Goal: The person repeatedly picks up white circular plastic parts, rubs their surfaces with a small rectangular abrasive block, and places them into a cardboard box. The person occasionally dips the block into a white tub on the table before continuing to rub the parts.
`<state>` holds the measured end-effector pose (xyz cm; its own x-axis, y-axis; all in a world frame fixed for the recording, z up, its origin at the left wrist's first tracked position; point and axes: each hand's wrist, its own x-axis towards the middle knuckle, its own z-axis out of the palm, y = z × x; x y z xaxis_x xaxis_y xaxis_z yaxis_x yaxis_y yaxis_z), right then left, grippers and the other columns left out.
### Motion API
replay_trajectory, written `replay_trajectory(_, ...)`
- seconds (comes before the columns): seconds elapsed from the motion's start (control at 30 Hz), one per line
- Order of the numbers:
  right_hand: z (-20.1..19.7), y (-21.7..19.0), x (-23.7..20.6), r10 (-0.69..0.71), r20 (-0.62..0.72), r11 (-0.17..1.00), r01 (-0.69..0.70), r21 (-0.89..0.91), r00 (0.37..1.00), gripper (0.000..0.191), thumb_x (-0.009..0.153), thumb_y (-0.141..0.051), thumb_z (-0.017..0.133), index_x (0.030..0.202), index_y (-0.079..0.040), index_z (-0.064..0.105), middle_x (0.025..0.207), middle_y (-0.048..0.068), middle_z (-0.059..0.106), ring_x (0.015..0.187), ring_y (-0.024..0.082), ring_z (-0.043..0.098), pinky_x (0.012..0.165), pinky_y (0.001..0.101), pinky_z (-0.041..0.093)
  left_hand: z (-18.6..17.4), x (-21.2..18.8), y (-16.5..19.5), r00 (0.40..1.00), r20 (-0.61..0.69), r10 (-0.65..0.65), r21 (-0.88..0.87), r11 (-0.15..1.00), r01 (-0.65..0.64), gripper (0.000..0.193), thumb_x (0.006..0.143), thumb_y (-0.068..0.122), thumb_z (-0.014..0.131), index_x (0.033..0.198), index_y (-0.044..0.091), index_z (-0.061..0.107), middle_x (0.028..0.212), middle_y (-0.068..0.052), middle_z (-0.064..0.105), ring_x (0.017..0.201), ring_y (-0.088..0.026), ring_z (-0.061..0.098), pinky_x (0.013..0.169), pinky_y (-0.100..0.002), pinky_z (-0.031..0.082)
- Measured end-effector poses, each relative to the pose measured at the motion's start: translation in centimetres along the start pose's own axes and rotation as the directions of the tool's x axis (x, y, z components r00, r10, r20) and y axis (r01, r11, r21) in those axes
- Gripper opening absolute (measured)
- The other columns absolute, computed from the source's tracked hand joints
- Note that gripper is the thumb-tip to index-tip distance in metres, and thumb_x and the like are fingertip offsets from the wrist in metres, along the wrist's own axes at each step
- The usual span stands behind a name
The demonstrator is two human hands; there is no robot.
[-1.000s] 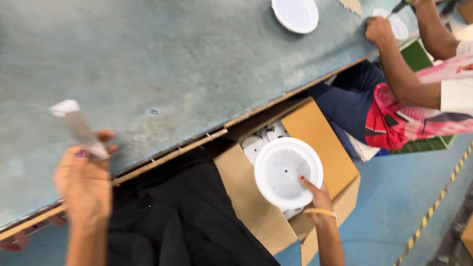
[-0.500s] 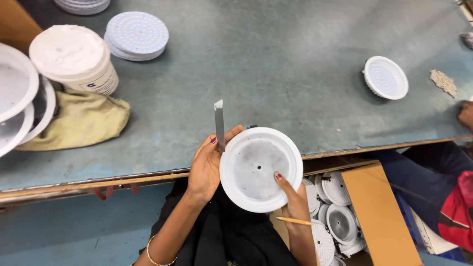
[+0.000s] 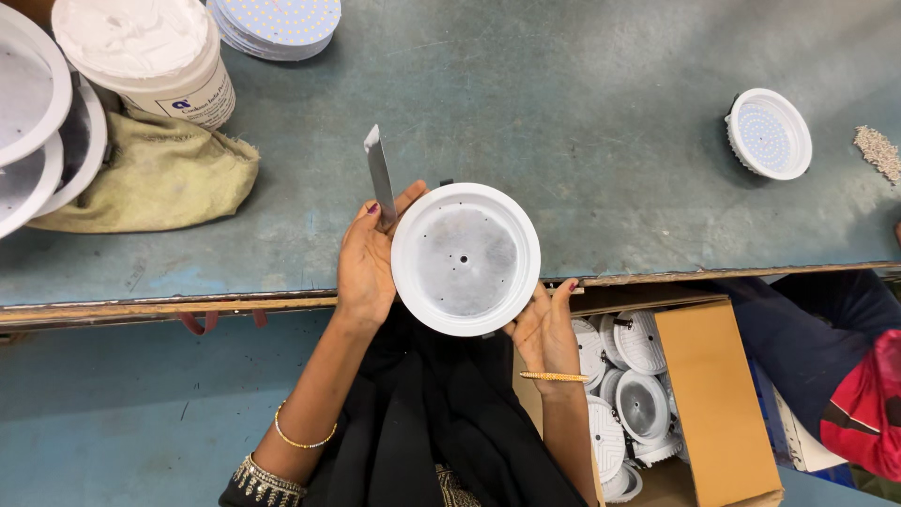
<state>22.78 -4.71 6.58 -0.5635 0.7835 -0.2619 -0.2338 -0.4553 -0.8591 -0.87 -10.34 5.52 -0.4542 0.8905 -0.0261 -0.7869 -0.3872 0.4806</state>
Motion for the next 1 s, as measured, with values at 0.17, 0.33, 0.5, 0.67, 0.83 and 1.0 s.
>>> replay_trajectory(0.17, -2.1, 1.6, 0.9, -0.053, -0.079, 0.999, 0.053, 0.000, 0.995, 0.063, 0.113, -0.045, 0.041, 0.144, 0.010, 0.046, 0.126, 0.017, 0.059, 0.129, 0.022, 0.059, 0.115, 0.0435, 0.044, -0.3, 0.5, 0.2, 1.000, -0.006, -0.009, -0.026, 1.000, 0.009, 0.029, 0.108, 0.024, 0.036, 0.118, 0.000, 0.051, 0.143, -0.025, 0.059, 0.130, -0.030, 0.060, 0.112, -0.045, 0.051)
replay_trajectory(0.33, -3.4, 2.5, 2.0, -0.109, -0.225, 0.967, 0.050, -0.251, 0.968, 0.038, 0.104, -0.025, 0.053, 0.120, 0.006, 0.067, 0.107, 0.010, 0.074, 0.098, 0.017, 0.069, 0.095, 0.0370, 0.052, -0.5, 0.6, 0.2, 1.000, -0.009, -0.009, -0.041, 0.999, 0.009, 0.028, 0.107, 0.024, 0.037, 0.118, 0.001, 0.050, 0.143, -0.024, 0.058, 0.132, -0.030, 0.060, 0.112, -0.045, 0.051)
replay_trajectory(0.5, -2.8, 2.3, 2.4, -0.157, -0.234, 0.946, 0.078, -0.314, 0.959, 0.040, 0.110, -0.025, 0.055, 0.115, 0.011, 0.070, 0.099, 0.014, 0.074, 0.087, 0.018, 0.070, 0.088, 0.0366, 0.057, -0.4, 0.6, 0.1, 0.999, -0.034, -0.015, -0.014, 1.000, 0.014, 0.029, 0.107, 0.023, 0.037, 0.119, 0.000, 0.051, 0.142, -0.024, 0.059, 0.132, -0.030, 0.059, 0.112, -0.045, 0.051)
replay_trajectory(0.67, -2.4, 1.2, 1.9, -0.055, -0.142, 0.975, 0.022, -0.221, 0.988, 0.035, 0.101, -0.017, 0.051, 0.123, 0.005, 0.067, 0.108, 0.010, 0.075, 0.096, 0.017, 0.071, 0.092, 0.0359, 0.055, -0.7, 1.0, 0.4, 0.999, -0.032, -0.005, -0.051, 0.999, 0.003, 0.027, 0.107, 0.023, 0.037, 0.117, 0.001, 0.050, 0.142, -0.024, 0.059, 0.132, -0.031, 0.059, 0.112, -0.045, 0.051)
replay_trajectory(0.83, -2.1, 1.5, 2.0, -0.095, -0.164, 0.976, 0.059, -0.208, 0.982, 0.039, 0.097, -0.014, 0.052, 0.125, 0.009, 0.066, 0.106, 0.013, 0.075, 0.093, 0.018, 0.071, 0.089, 0.0361, 0.056, -1.1, 1.1, 0.5, 1.000, -0.022, 0.000, -0.068, 0.998, -0.001, 0.026, 0.107, 0.022, 0.037, 0.114, 0.000, 0.049, 0.141, -0.026, 0.059, 0.133, -0.032, 0.059, 0.112, -0.046, 0.051)
replay_trajectory(1.0, -1.8, 2.4, 2.6, -0.180, -0.308, 0.956, 0.092, -0.279, 0.934, 0.039, 0.099, -0.016, 0.055, 0.121, 0.014, 0.068, 0.097, 0.016, 0.074, 0.084, 0.019, 0.070, 0.084, 0.0346, 0.055, -1.4, 0.8, 0.5, 0.999, -0.018, 0.037, -0.030, 0.999, -0.037, 0.020, 0.109, 0.021, 0.039, 0.106, 0.004, 0.049, 0.142, -0.028, 0.061, 0.131, -0.030, 0.061, 0.113, -0.043, 0.050)
